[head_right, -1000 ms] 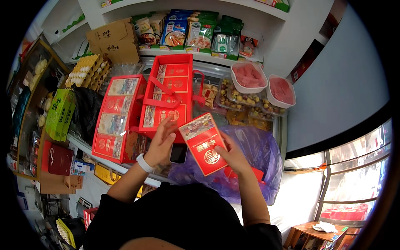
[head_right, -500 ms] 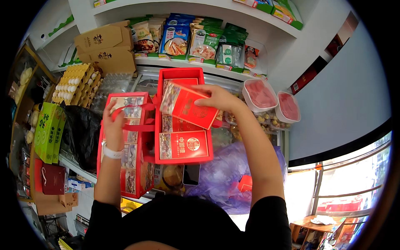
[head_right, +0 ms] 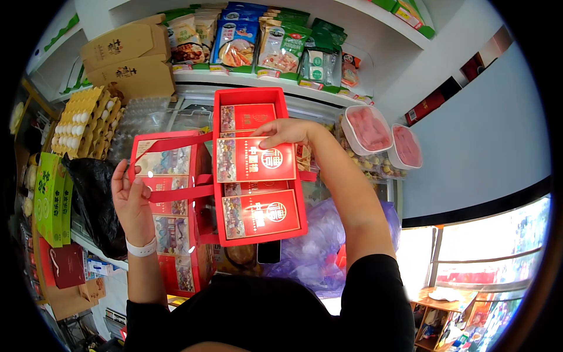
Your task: The person assembles red cardboard boxes by folding flaps and tucking tabs to form the structure. They repeatedly pick up flat-packed boxes, fold them into shape, and place them into a larger red carrier. The process is repeated for several boxes.
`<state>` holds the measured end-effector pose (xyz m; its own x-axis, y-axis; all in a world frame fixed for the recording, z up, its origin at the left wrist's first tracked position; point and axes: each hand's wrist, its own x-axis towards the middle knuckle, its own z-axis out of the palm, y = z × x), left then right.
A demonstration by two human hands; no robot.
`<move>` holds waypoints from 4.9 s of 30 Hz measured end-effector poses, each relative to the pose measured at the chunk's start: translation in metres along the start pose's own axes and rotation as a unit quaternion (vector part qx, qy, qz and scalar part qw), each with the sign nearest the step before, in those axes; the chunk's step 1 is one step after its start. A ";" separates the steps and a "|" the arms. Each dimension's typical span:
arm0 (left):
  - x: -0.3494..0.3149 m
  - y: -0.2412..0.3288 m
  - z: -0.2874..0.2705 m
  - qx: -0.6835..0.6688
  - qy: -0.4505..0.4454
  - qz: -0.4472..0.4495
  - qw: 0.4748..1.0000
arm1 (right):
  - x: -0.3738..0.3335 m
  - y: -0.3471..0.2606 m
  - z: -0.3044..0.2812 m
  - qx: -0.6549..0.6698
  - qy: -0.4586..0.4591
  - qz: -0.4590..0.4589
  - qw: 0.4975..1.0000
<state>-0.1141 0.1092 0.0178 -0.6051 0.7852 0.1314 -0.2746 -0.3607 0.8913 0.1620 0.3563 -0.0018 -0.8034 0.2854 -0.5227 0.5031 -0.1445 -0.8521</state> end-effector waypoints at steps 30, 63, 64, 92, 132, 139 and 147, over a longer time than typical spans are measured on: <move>-0.116 0.011 0.075 0.420 -0.464 0.028 0.779 | 0.058 0.201 0.000 -0.169 0.515 0.310 0.781; -0.353 -0.188 0.153 0.457 -0.452 0.093 0.760 | -0.305 0.419 0.191 -0.356 0.372 0.229 0.826; -0.360 -0.192 0.152 0.437 -0.454 0.085 0.772 | -0.300 0.436 0.191 -0.366 0.385 0.212 0.820; -0.388 -0.059 0.269 0.086 -0.347 -0.018 0.934 | -0.437 0.184 0.202 -0.278 0.596 -0.433 0.617; -0.370 -0.095 0.209 0.021 -0.704 -0.166 0.690 | -0.429 0.203 0.218 -0.486 0.316 -0.237 0.780; -0.386 -0.021 0.210 0.240 -0.447 -0.217 0.834 | -0.430 0.219 0.201 -0.265 0.346 -0.164 0.885; -0.382 -0.015 0.208 0.148 -0.316 -0.135 0.927 | -0.443 0.198 0.199 -0.140 0.194 -0.312 0.919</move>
<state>0.2766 -0.0810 0.0444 0.0399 0.9988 0.0295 -0.0783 -0.0263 0.9966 0.5541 0.0125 0.0559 -0.8160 0.5550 0.1619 0.0882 0.3962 -0.9139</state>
